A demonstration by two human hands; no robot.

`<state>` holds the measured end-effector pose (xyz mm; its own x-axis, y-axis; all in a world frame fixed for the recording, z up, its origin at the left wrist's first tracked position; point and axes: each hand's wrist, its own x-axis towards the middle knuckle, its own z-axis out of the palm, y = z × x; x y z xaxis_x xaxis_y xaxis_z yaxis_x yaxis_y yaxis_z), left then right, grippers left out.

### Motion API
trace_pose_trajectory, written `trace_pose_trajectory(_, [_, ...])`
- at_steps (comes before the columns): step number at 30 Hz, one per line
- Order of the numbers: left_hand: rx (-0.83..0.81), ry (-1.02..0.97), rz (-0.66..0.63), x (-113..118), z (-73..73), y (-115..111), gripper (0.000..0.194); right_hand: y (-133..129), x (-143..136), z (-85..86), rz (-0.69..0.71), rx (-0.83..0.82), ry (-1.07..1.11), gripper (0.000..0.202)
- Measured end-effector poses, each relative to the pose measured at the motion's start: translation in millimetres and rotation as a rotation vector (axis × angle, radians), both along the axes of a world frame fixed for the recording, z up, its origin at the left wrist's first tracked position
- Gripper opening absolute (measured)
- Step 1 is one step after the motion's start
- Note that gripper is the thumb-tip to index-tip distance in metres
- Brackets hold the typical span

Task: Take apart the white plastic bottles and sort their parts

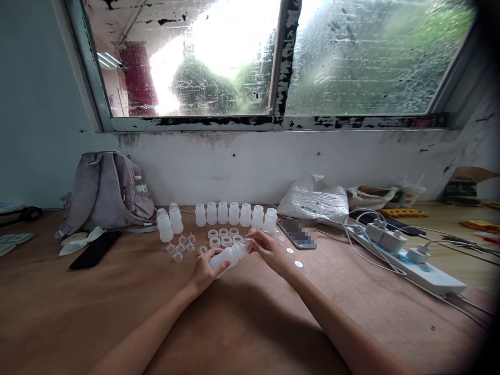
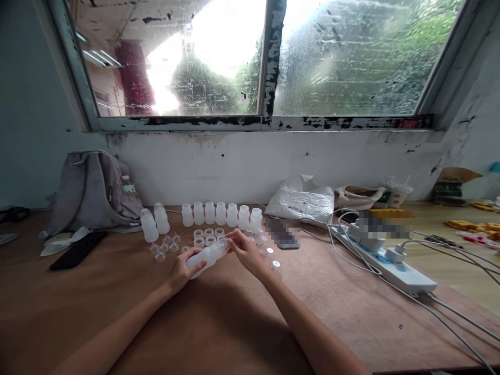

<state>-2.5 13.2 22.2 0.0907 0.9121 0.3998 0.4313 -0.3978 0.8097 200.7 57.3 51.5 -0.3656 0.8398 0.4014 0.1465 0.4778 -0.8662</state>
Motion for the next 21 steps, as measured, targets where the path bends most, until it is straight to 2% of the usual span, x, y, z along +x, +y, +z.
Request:
trace_pose_trajectory(6, [0.031,0.03,-0.011,-1,-4.1,-3,0.027,0,-1,-13.7,0.044,-0.085,0.047,0.029])
trace_pose_trajectory(21, [0.141,0.142,0.071,4,-5.7,-8,0.025,-8,-14,-16.1,0.017,-0.049,0.171,0.025])
